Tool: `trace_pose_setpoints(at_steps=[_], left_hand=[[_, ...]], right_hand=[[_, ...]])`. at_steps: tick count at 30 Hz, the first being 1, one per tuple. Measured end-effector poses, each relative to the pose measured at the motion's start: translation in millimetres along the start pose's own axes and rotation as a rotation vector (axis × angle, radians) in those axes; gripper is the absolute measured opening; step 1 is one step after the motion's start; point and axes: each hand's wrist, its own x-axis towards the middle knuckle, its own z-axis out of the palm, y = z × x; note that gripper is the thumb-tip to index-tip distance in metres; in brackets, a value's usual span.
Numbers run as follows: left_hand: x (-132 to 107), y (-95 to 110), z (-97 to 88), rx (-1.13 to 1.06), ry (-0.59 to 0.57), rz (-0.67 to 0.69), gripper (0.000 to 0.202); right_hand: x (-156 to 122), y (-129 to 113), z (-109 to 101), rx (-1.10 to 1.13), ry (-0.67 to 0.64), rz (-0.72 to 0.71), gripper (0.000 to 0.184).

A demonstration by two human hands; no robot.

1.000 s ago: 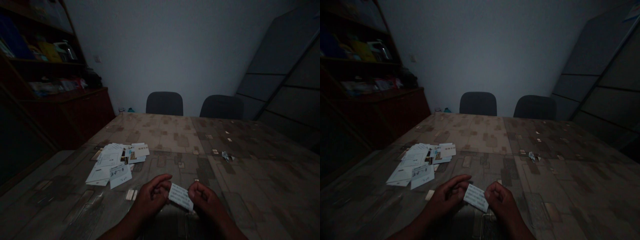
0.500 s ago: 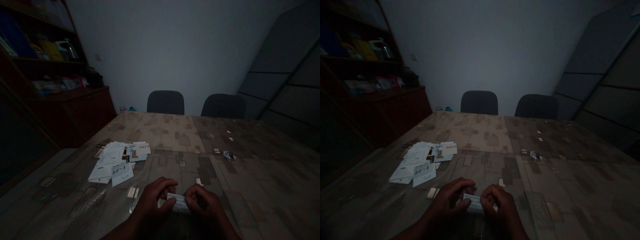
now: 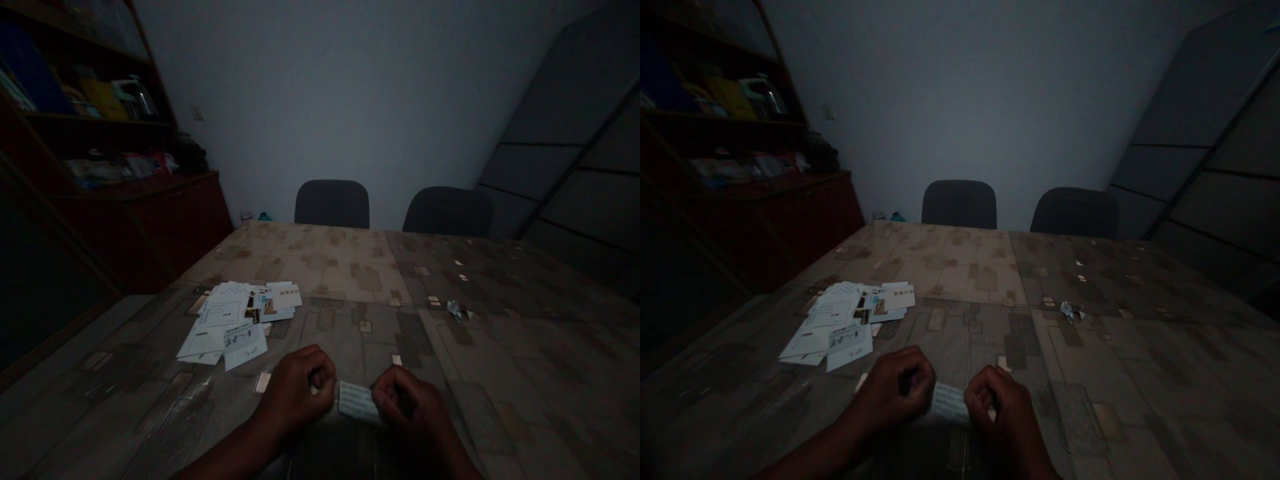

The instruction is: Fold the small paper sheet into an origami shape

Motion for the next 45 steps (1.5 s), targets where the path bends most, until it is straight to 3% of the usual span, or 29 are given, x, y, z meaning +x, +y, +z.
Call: trace_pose_setpoints(at_steps=[4, 7, 9, 11, 16, 23, 27, 30, 37, 45], left_hand=[[3.8, -1.4, -4.2, -0.216, 0.046, -0.186, 0.012], [1.5, 3.5, 2.3, -0.528, -0.083, -0.247, 0.03], [-0.7, 7.4, 7.0, -0.666, -0.183, -0.258, 0.052], [-2.4, 10.6, 8.8, -0.711, -0.241, -0.256, 0.058], [-2.1, 12.7, 4.0, -0.542, -0.166, -0.27, 0.026], [1.7, 9.3, 3.6, -0.482, -0.175, -0.358, 0.02], [0.6, 11.7, 5.1, -0.44, -0.226, -0.396, 0.015], [-2.1, 13.8, 8.8, -0.418, -0.264, -0.406, 0.013], [-4.3, 16.1, 8.6, -0.402, -0.252, -0.34, 0.021], [-6.7, 10.8, 1.7, -0.056, -0.25, -0.179, 0.023]], right_hand=[[3.9, -4.2, -4.9, 0.302, -0.008, 0.31, 0.026], [4.4, -4.2, -3.1, 0.533, -0.049, 0.424, 0.037], [3.4, -3.6, -0.4, 0.587, -0.074, 0.439, 0.04], [1.7, -3.1, 2.3, 0.572, -0.09, 0.441, 0.04], [-1.9, -1.7, 3.6, 0.401, -0.119, 0.388, 0.029], [-0.5, 4.0, -5.6, 0.017, -0.204, 0.113, 0.017], [-3.4, 0.8, -1.9, -0.213, -0.101, -0.138, 0.007], [-8.1, -3.3, 5.6, -0.29, -0.078, -0.235, 0.01], [-9.7, -1.2, 9.3, -0.323, -0.158, -0.108, 0.009], [-6.5, 5.1, -1.6, -0.31, -0.219, -0.052, 0.022]])
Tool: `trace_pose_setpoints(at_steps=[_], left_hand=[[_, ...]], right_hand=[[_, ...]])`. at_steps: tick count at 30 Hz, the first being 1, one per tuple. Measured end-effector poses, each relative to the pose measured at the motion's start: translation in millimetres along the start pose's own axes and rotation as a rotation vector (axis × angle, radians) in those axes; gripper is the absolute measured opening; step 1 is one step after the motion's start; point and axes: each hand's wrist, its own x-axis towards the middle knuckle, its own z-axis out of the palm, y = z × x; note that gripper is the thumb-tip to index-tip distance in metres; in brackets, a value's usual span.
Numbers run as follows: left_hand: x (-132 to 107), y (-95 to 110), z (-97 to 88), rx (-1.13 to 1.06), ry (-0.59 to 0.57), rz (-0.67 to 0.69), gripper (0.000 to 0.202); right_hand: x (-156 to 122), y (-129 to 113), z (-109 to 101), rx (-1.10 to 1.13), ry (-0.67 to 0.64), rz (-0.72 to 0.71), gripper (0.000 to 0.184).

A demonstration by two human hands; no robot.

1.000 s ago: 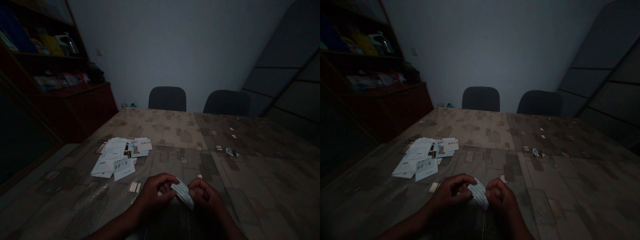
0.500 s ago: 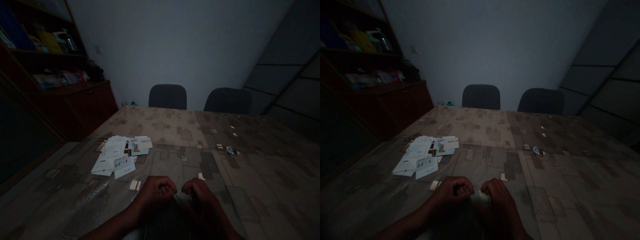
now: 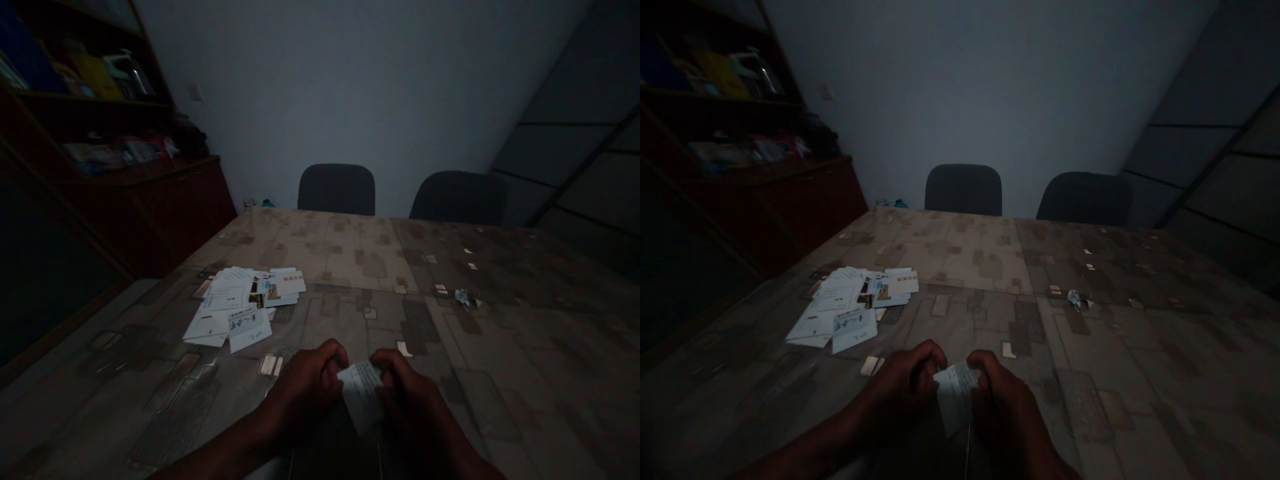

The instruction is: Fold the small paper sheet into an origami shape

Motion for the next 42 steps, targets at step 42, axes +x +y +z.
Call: trace_pose_setpoints(at_steps=[42], left_hand=[[-16.7, -9.9, 24.2, 0.426, 0.146, 0.327, 0.02]], right_hand=[[10.2, 13.6, -0.6, -0.303, 0.002, -0.148, 0.017]])
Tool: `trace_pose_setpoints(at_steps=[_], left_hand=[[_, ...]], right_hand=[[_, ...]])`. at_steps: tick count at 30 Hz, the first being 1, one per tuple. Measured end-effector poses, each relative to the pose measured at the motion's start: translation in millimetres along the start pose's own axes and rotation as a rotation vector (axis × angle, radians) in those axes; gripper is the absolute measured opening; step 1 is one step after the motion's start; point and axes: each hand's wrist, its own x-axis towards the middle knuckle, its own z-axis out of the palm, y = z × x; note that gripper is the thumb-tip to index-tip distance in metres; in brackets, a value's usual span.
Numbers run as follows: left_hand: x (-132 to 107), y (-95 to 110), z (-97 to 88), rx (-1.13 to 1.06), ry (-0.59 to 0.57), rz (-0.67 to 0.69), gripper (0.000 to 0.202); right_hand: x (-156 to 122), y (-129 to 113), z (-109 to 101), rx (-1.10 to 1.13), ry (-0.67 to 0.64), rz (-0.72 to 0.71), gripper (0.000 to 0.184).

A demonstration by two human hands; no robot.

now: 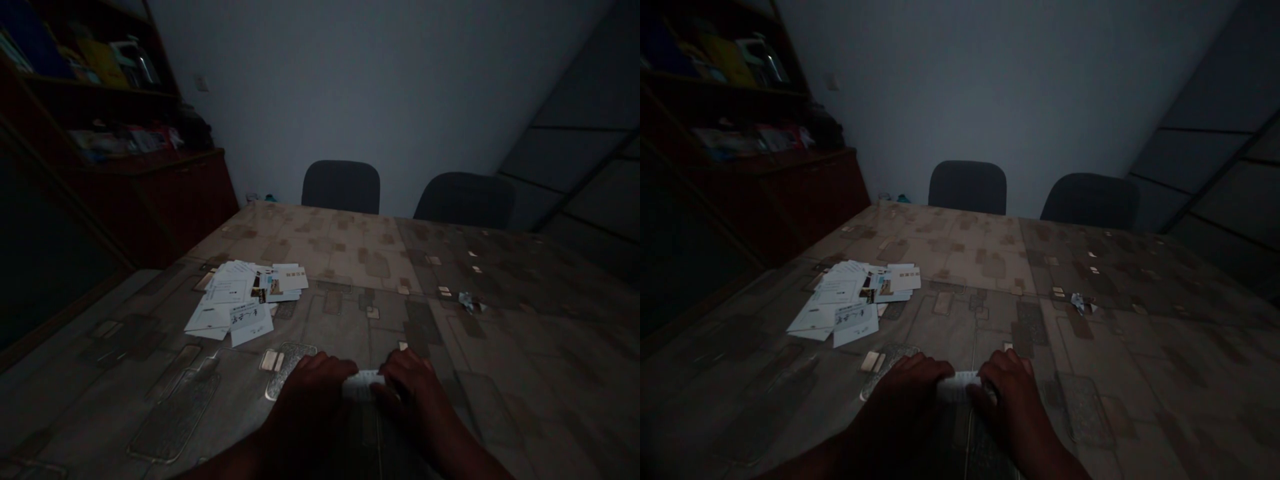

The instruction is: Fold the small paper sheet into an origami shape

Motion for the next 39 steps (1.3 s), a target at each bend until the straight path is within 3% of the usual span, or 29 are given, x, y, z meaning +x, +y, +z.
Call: trace_pose_setpoints(at_steps=[3, 5, 7, 11, 19, 22, 24, 27, 28, 34, 39], left_hand=[[-7.2, 3.4, 1.5, 0.076, 0.113, 0.15, 0.034], [-15.2, 4.9, 6.4, 0.165, 0.197, 0.304, 0.031], [-23.6, 4.7, 12.7, 0.194, 0.246, 0.342, 0.025], [-33.4, 0.4, 18.8, 0.273, 0.228, 0.347, 0.024], [-31.2, -6.7, 16.8, 0.378, 0.124, 0.413, 0.034], [-30.1, -10.5, 16.2, 0.241, 0.139, 0.362, 0.043], [-24.6, -11.1, 9.1, 0.099, 0.124, 0.23, 0.045], [-10.2, -7.2, -8.0, -0.061, -0.007, -0.088, 0.032], [-5.7, -5.0, -12.9, -0.094, -0.011, -0.114, 0.028], [1.1, 2.8, -13.6, -0.103, -0.077, -0.105, 0.03], [-3.5, 1.7, -5.6, -0.044, -0.046, -0.096, 0.016]], right_hand=[[0.5, -1.2, 0.7, -0.004, -0.02, 0.015, 0.014], [0.2, -2.1, 0.1, -0.001, -0.027, 0.017, 0.012], [-0.3, -2.6, 0.1, -0.007, -0.011, 0.012, 0.012], [-1.0, -2.6, 1.6, -0.028, 0.006, 0.009, 0.014], [0.1, -6.8, -2.6, -0.039, -0.057, 0.032, 0.013], [-0.2, -5.9, -3.2, -0.011, -0.059, 0.029, 0.012], [-1.0, -4.1, -2.9, 0.023, -0.076, 0.015, 0.012], [-2.7, -0.9, -1.9, 0.058, -0.104, -0.023, 0.014], [-3.4, 0.1, -1.4, 0.061, -0.11, -0.034, 0.015], [-5.3, 3.9, 2.2, 0.078, -0.078, -0.071, 0.015], [-3.7, 0.5, 4.8, 0.084, -0.032, -0.053, 0.014]])
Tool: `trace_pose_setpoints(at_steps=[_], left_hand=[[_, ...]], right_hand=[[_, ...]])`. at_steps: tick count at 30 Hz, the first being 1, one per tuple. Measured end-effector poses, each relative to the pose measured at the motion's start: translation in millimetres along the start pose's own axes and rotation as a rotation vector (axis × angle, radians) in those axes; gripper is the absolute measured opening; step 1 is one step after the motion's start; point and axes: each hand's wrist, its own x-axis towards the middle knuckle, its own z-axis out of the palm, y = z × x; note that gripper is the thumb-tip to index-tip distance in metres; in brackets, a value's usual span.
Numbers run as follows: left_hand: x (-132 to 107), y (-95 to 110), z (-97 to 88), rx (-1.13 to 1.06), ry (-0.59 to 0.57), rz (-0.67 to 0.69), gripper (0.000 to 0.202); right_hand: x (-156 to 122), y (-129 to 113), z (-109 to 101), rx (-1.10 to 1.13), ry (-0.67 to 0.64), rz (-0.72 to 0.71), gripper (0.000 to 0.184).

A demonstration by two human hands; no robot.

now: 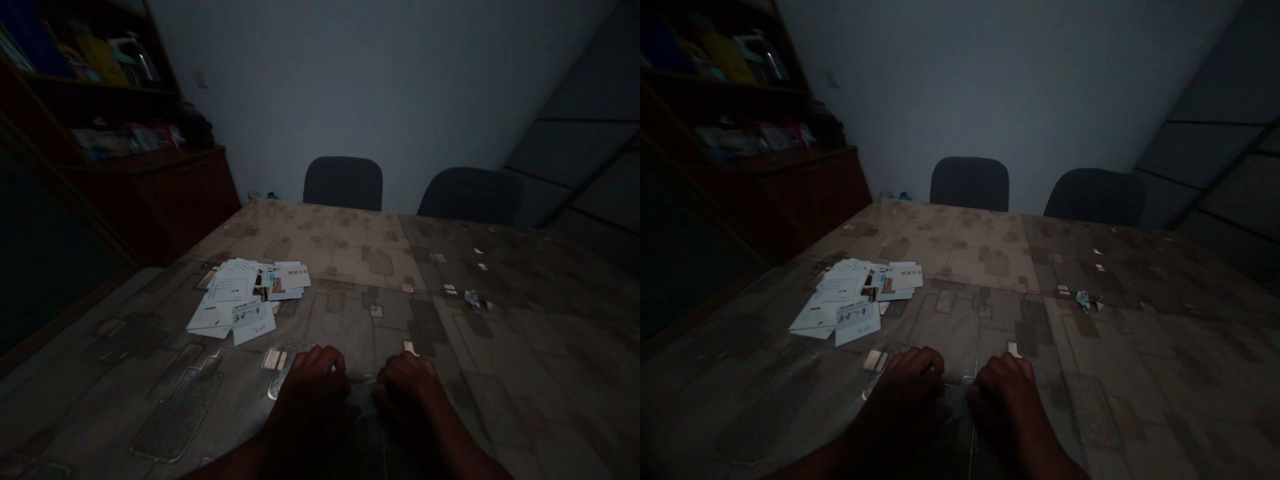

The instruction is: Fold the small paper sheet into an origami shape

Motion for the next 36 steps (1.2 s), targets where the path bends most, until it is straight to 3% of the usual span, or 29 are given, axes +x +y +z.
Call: trace_pose_setpoints(at_steps=[8, 29, 36], left_hand=[[0.7, -1.1, 5.2, 0.048, 0.042, 0.003, 0.016], [3.3, 7.2, -2.9, 0.178, -0.04, -0.061, 0.011], [2.6, 5.8, -2.9, 0.177, -0.054, -0.061, 0.013]], right_hand=[[-0.4, 0.2, 4.9, -0.046, 0.021, 0.014, 0.012], [0.8, -0.1, 8.1, -0.066, 0.098, 0.01, 0.012], [-1.0, 6.2, 9.7, -0.06, 0.042, -0.01, 0.009]])
